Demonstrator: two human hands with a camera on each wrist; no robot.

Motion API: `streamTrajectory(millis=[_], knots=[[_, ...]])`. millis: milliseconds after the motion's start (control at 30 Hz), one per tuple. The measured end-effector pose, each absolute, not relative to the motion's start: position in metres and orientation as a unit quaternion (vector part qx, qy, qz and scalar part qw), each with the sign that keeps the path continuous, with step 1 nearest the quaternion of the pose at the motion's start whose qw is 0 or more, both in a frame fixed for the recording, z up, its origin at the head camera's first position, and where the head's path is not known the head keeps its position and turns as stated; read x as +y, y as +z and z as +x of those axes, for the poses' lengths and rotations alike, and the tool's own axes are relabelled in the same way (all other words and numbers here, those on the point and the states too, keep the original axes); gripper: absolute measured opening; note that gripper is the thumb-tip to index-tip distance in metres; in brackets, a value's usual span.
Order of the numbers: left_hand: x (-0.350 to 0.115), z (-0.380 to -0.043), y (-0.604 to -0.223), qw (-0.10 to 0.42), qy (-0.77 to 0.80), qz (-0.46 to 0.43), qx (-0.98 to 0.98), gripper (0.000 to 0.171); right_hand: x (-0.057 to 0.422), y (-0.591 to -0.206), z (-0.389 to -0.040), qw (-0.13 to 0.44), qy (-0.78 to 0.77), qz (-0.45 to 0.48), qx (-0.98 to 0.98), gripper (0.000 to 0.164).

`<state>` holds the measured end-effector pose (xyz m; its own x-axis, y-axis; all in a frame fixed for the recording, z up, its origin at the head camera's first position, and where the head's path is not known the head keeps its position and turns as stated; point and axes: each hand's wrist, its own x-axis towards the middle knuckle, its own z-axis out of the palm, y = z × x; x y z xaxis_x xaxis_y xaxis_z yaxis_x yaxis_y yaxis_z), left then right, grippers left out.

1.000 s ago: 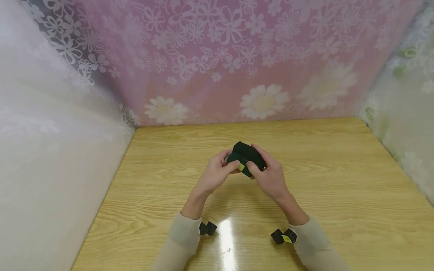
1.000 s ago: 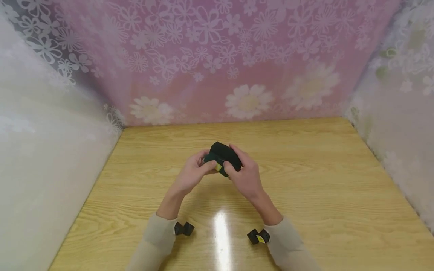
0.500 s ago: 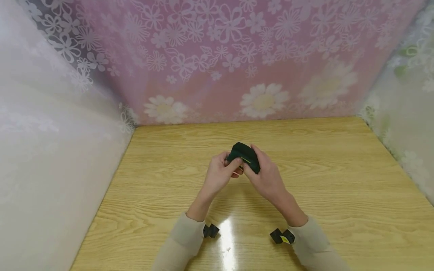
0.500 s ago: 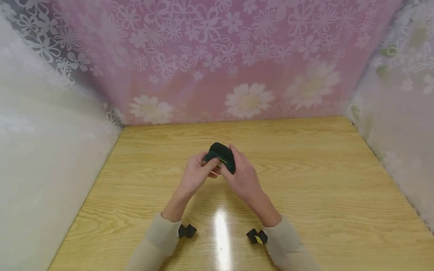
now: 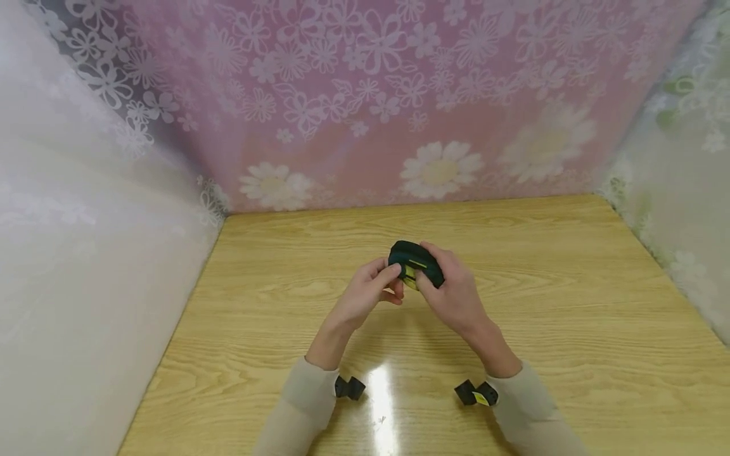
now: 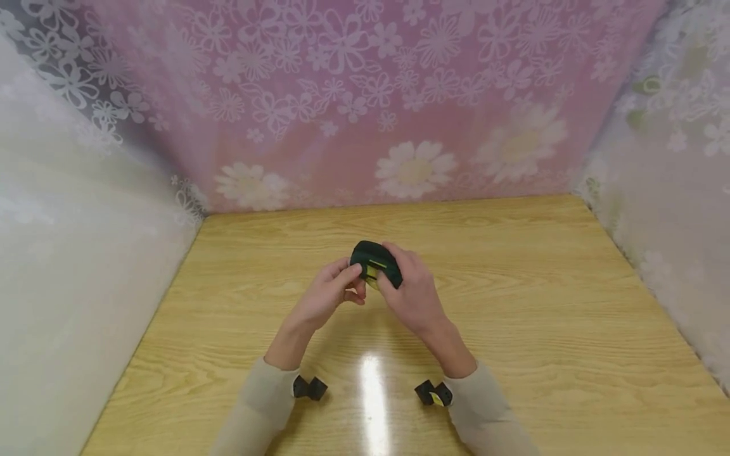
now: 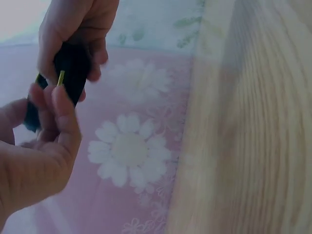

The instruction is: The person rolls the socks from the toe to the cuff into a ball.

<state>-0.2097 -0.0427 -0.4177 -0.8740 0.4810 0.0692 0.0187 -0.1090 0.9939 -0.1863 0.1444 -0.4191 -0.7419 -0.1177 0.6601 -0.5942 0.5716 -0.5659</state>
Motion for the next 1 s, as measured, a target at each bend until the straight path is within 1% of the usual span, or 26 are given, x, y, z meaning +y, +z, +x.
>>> streamTrajectory(millis=[100,267,300,367,400,467,633,700,733,800,900,933,1000], knots=[[-0.040,-0.209,-0.420,0.134,0.734,0.152,0.649,0.026,0.144,-0.419,-0.187,0.296,0.369,0.225,-0.852,0.047],[-0.031,-0.204,-0.421,0.026,0.712,0.116,0.692,0.041,0.140,-0.420,-0.187,0.335,0.331,0.248,-0.847,0.046],[-0.029,-0.203,-0.421,0.009,0.703,0.115,0.702,0.042,0.139,-0.420,-0.188,0.342,0.330,0.253,-0.843,0.045],[-0.028,-0.202,-0.421,-0.010,0.684,0.117,0.720,0.042,0.139,-0.420,-0.187,0.354,0.326,0.258,-0.838,0.044],[-0.028,-0.202,-0.421,-0.006,0.685,0.118,0.719,0.042,0.139,-0.420,-0.188,0.355,0.327,0.260,-0.836,0.044],[-0.028,-0.203,-0.421,0.031,0.703,0.108,0.703,0.042,0.140,-0.420,-0.187,0.349,0.325,0.265,-0.838,0.044],[-0.032,-0.209,-0.418,0.187,0.799,0.046,0.570,0.043,0.143,-0.418,-0.189,0.292,0.332,0.290,-0.849,0.046],[-0.034,-0.210,-0.417,0.217,0.810,0.050,0.543,0.043,0.145,-0.417,-0.190,0.271,0.350,0.290,-0.848,0.045],[-0.035,-0.211,-0.417,0.216,0.805,0.068,0.548,0.041,0.145,-0.417,-0.190,0.264,0.369,0.284,-0.844,0.044],[-0.036,-0.211,-0.416,0.185,0.770,0.125,0.598,0.032,0.147,-0.415,-0.191,0.252,0.423,0.264,-0.830,0.042],[-0.038,-0.210,-0.416,0.088,0.700,0.205,0.678,0.016,0.149,-0.412,-0.190,0.235,0.504,0.230,-0.799,0.039],[-0.038,-0.210,-0.415,0.059,0.686,0.218,0.692,0.013,0.149,-0.411,-0.190,0.226,0.527,0.225,-0.788,0.038],[-0.037,-0.211,-0.416,0.029,0.681,0.222,0.697,0.017,0.150,-0.409,-0.189,0.204,0.552,0.222,-0.778,0.039]])
